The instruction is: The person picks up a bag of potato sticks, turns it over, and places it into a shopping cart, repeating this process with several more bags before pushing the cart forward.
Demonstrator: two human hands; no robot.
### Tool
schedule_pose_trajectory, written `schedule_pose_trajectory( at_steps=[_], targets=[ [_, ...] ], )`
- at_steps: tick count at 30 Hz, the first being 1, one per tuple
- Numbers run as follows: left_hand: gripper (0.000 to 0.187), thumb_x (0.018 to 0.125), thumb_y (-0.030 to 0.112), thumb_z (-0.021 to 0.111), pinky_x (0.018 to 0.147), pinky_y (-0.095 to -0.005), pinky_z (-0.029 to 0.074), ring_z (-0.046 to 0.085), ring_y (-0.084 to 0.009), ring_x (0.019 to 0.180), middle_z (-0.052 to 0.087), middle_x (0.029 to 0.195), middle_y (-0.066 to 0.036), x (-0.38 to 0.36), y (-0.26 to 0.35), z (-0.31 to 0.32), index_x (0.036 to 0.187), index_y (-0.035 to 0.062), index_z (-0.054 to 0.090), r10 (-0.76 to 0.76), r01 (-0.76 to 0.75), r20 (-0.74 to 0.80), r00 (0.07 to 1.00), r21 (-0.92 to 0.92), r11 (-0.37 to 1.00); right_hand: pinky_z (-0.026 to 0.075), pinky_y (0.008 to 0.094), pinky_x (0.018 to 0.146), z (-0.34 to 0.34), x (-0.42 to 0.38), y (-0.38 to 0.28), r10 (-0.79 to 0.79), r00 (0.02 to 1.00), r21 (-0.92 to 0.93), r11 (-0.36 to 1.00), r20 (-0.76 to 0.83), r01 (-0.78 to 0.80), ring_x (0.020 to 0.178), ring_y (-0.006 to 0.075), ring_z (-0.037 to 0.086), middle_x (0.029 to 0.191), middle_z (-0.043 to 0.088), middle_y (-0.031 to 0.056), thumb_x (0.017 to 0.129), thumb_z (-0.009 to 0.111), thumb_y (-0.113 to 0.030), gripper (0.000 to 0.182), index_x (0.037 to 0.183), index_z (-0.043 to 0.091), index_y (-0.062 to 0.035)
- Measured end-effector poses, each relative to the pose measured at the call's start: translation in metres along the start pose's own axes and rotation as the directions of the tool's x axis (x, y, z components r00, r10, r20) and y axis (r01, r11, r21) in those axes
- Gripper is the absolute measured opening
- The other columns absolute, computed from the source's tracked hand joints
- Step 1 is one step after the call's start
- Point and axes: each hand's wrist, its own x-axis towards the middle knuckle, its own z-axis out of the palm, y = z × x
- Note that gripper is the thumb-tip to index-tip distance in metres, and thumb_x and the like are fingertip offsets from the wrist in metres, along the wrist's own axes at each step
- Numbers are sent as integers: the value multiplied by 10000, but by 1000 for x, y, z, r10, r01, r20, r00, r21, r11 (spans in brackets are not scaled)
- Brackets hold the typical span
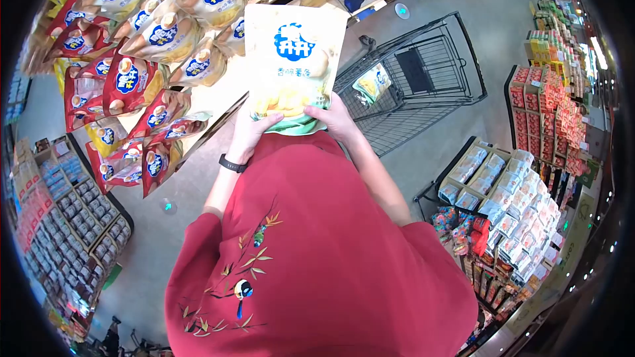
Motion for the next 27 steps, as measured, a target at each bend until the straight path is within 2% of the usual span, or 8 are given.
schedule_pose_trajectory(
  at_steps=[3,10,14,17,20,23,25,27],
  targets=[
    [496,861,-6,756,990,-327,525,667,-186,1125,688,1244,-114,4,5,8,1323,-16,576,1,-1,20,1000,-8,1000,531,330,977,-9,-5,8,-8,998,8,1000,-65,9,1101,187,657,1234,668,126,842,824,-115,621,1355,519,57],
    [522,873,3,755,1047,-327,481,616,-177,1195,655,1300,-95,12,0,29,1357,12,559,-108,112,56,993,-76,991,534,327,963,-35,-10,7,100,987,-89,990,-124,-112,1081,173,658,1217,675,119,844,823,-104,611,1353,521,48],
    [593,897,43,749,1025,-319,494,636,-163,1153,652,1321,-104,26,-11,17,1433,17,498,-114,105,123,986,78,991,539,327,948,-55,-15,11,62,980,19,998,-189,-60,1068,177,667,1211,680,120,855,799,-66,569,1343,528,43],
    [641,957,130,698,949,-305,535,690,-190,1106,649,1340,-139,22,7,2,1529,60,417,-145,152,-74,987,97,984,544,334,938,-84,-33,6,-13,938,126,990,-345,60,1063,191,671,1220,676,126,862,784,-55,545,1335,532,42],
    [591,957,132,696,863,-265,570,696,-212,1113,652,1347,-140,26,13,-22,1497,68,464,-123,148,-191,974,127,981,554,348,919,-158,-42,32,-82,833,158,967,-547,199,1056,205,670,1229,669,133,868,775,-61,533,1331,532,40],
    [539,993,182,654,846,-252,578,707,-212,1087,652,1344,-142,31,9,-30,1483,48,472,-143,165,-255,956,69,984,559,343,886,-224,-53,61,-133,577,46,957,-806,285,1030,214,680,1189,688,130,842,802,-59,495,1271,585,57],
    [519,1006,202,640,850,-256,579,709,-209,1077,652,1344,-142,32,10,-16,1475,46,479,-171,204,-265,949,102,974,570,355,861,-265,-58,91,-45,350,7,989,-936,145,1023,225,688,1203,684,151,808,831,-65,549,1281,581,58],
    [501,1005,215,649,848,-262,584,705,-214,1089,653,1336,-146,34,8,5,1454,49,504,-235,275,-243,941,144,951,586,389,818,-298,-64,124,74,283,107,989,-956,101,1001,239,702,1190,692,146,815,828,-76,540,1286,590,40]
  ],
)
